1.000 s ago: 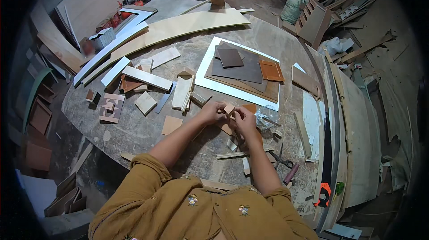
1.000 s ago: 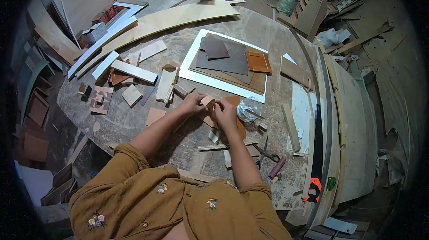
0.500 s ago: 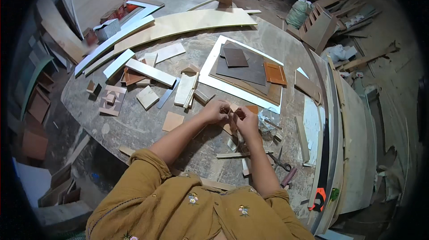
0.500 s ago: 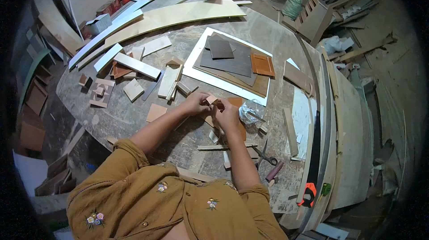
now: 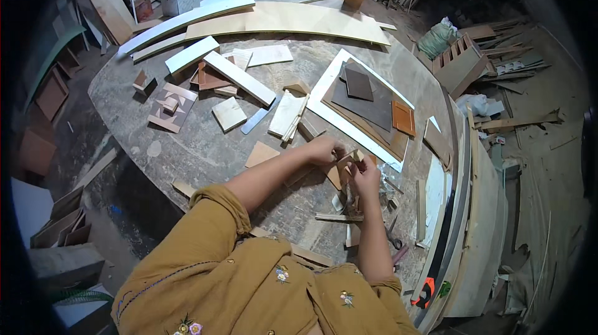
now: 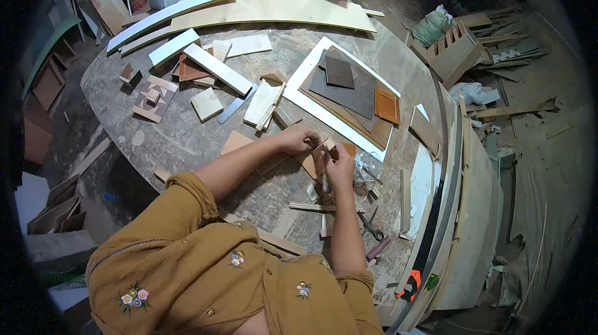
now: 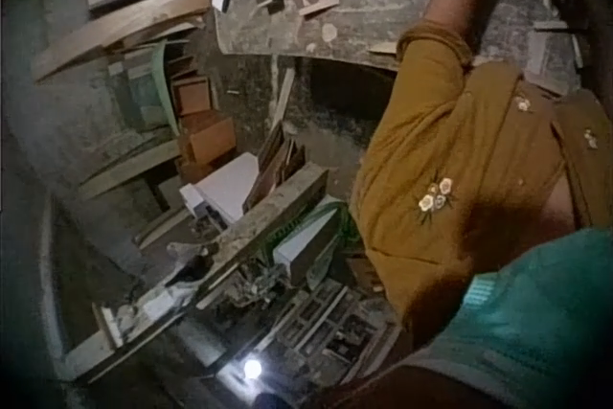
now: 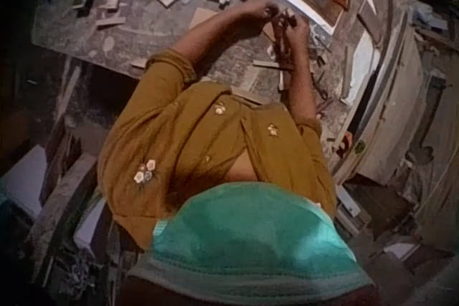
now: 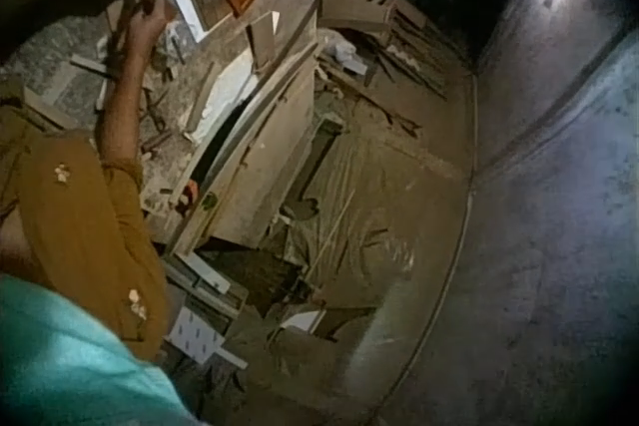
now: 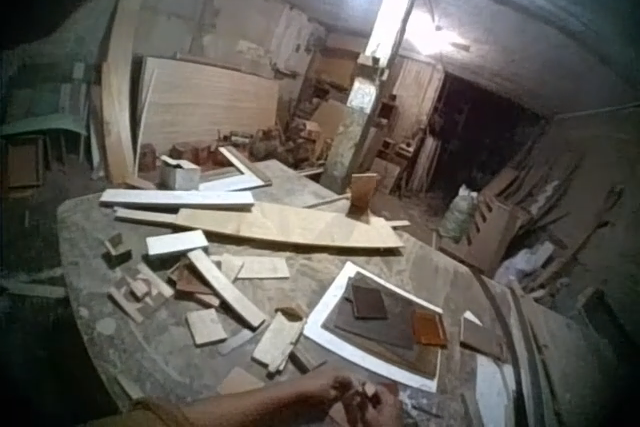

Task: Assembling small wooden components and using scissors to trim materials.

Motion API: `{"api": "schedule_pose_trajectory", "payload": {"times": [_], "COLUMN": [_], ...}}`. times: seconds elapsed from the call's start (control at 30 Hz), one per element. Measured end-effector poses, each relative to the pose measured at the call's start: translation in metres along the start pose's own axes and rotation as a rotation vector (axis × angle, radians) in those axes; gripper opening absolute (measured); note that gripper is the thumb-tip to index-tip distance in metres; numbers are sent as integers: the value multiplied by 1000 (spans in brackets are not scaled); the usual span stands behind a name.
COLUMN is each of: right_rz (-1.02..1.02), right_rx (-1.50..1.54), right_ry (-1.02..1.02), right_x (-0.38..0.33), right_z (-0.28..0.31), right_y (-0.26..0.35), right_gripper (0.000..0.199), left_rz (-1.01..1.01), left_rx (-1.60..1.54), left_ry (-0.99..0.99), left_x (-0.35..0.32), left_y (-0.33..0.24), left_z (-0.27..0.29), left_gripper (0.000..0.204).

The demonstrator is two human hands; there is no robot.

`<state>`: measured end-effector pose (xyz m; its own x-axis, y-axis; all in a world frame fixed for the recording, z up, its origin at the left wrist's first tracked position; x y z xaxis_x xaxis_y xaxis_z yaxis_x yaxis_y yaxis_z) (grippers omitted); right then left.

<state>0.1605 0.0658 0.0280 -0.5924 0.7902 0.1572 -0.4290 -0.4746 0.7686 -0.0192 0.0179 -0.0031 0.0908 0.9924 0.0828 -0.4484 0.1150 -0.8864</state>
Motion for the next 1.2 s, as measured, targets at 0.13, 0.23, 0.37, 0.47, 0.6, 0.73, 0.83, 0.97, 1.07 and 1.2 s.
{"api": "schedule_pose_trajectory", "payload": {"times": [0.13,0.23,0.37,0.47,0.6,0.73,0.83,0.97,1.07,1.2], "right_rz": [7,-49,-42,-78,-110,-97,-168,-202,-249,-322], "right_rx": [-13,1,19,-135,-145,57,39,171,195,227], "right_ry": [-11,-8,-43,-8,3,11,47,66,40,38], "right_x": [-1,-2,-3,-2,-4,-5,-4,-4,-2,1], "right_z": [-5,-4,-7,-6,-5,-9,-12,-15,-20,-21], "right_y": [13,8,6,8,15,7,9,-16,-32,-55], "right_gripper": [19,18,20,26,26,27,33,36,36,37], "left_rz": [20,-21,6,19,19,-28,10,-8,-9,5], "left_rx": [26,-3,-66,4,78,116,42,118,124,136], "left_ry": [13,-25,-5,19,7,1,-5,-2,-11,-16], "left_x": [-1,4,6,7,5,6,4,9,7,6], "left_y": [6,9,11,9,2,4,7,5,5,2], "left_z": [3,1,-1,0,1,0,0,-3,-2,-1], "left_gripper": [26,26,28,27,26,31,31,33,32,32]}}
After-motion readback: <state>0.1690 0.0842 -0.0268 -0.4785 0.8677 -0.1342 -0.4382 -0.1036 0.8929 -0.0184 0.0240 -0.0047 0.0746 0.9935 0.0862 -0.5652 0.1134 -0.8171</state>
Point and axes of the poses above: each hand's wrist, its own x-axis towards the middle knuckle, its own z-axis out of the back of the hand, y = z × x, the point moved 1 cm from there along x, towards the middle knuckle
